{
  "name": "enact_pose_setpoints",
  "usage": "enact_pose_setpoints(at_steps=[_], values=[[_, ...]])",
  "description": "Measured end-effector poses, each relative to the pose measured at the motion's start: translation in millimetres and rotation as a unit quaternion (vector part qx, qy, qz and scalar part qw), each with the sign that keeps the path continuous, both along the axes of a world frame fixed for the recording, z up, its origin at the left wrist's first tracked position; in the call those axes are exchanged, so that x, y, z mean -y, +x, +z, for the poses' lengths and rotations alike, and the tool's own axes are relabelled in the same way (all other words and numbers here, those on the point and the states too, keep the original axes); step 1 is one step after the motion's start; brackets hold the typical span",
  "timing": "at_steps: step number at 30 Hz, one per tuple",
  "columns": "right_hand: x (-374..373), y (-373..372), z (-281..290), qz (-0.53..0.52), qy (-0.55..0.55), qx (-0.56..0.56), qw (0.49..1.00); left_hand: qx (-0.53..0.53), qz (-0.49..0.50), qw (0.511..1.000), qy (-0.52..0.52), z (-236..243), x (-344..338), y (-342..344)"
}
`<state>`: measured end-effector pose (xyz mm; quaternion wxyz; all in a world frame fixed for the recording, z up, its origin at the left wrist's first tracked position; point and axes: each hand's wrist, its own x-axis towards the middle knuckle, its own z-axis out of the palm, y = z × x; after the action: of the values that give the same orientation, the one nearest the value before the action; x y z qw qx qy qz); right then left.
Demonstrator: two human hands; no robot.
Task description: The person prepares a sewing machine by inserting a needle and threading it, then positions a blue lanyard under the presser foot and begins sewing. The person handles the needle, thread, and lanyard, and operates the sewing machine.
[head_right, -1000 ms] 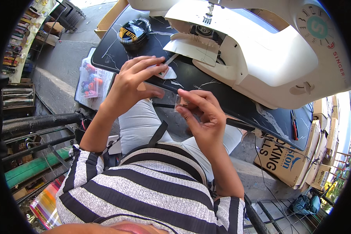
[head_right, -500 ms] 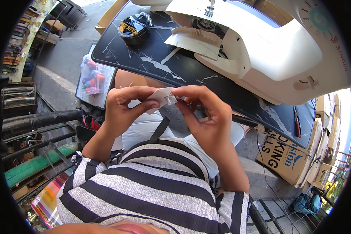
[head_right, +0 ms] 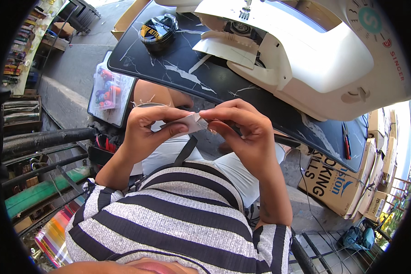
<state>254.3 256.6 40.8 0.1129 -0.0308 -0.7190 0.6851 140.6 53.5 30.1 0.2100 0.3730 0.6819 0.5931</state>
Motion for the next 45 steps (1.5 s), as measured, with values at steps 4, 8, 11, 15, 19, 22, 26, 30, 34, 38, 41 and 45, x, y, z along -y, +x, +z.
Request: enact_pose_setpoints(at_steps=[4, 8, 11, 15, 19, 22, 26, 30, 34, 38, 41, 45], values=[[5.3, 1.1, 0.0, -0.024, -0.005, 0.051, 0.998, 0.030, -0.018, 0.999, -0.013, -2.6, -0.8, 2.4], [2.8, -0.9, -1.4, 0.002, 0.022, 0.070, 0.997, 0.124, -0.001, 0.992, 0.017, -10.3, -4.3, 10.5], [-1.8, -3.4, -0.2, 0.033, 0.058, 0.069, 0.995, 0.193, -0.014, 0.981, 0.026, -16.4, -3.7, 14.2], [-6.2, -10.4, 2.6, 0.049, 0.165, 0.077, 0.982, 0.225, -0.018, 0.974, 0.030, -22.2, -2.5, 15.0], [12.2, -14.6, -5.5, -0.020, -0.046, 0.051, 0.997, 0.272, -0.005, 0.962, 0.023, -20.9, 0.9, 9.3], [23.8, -13.4, -11.1, -0.058, -0.110, 0.009, 0.992, 0.280, 0.005, 0.959, 0.047, -15.9, 7.2, 4.9], [21.2, -16.7, -7.8, -0.023, -0.025, -0.036, 0.999, 0.226, 0.007, 0.973, 0.048, -13.3, 11.0, 1.4], [18.2, -15.3, 8.3, 0.010, 0.070, 0.047, 0.996, 0.229, -0.008, 0.972, 0.049, -15.8, 11.6, 4.4], [20.3, -23.3, 11.0, 0.043, 0.076, 0.073, 0.994, 0.251, -0.008, 0.967, 0.037, -19.1, 13.7, 6.3], [34.1, -26.3, -0.1, -0.002, 0.046, 0.018, 0.999, 0.271, 0.018, 0.960, 0.064, -21.5, 16.5, 4.8], [43.8, -27.7, -11.5, -0.061, 0.063, -0.041, 0.995, 0.252, 0.033, 0.964, 0.084, -24.9, 16.3, 4.9], [44.3, -27.1, -19.4, -0.077, 0.117, -0.059, 0.988, 0.290, 0.034, 0.950, 0.108, -28.7, 17.8, 9.4]])
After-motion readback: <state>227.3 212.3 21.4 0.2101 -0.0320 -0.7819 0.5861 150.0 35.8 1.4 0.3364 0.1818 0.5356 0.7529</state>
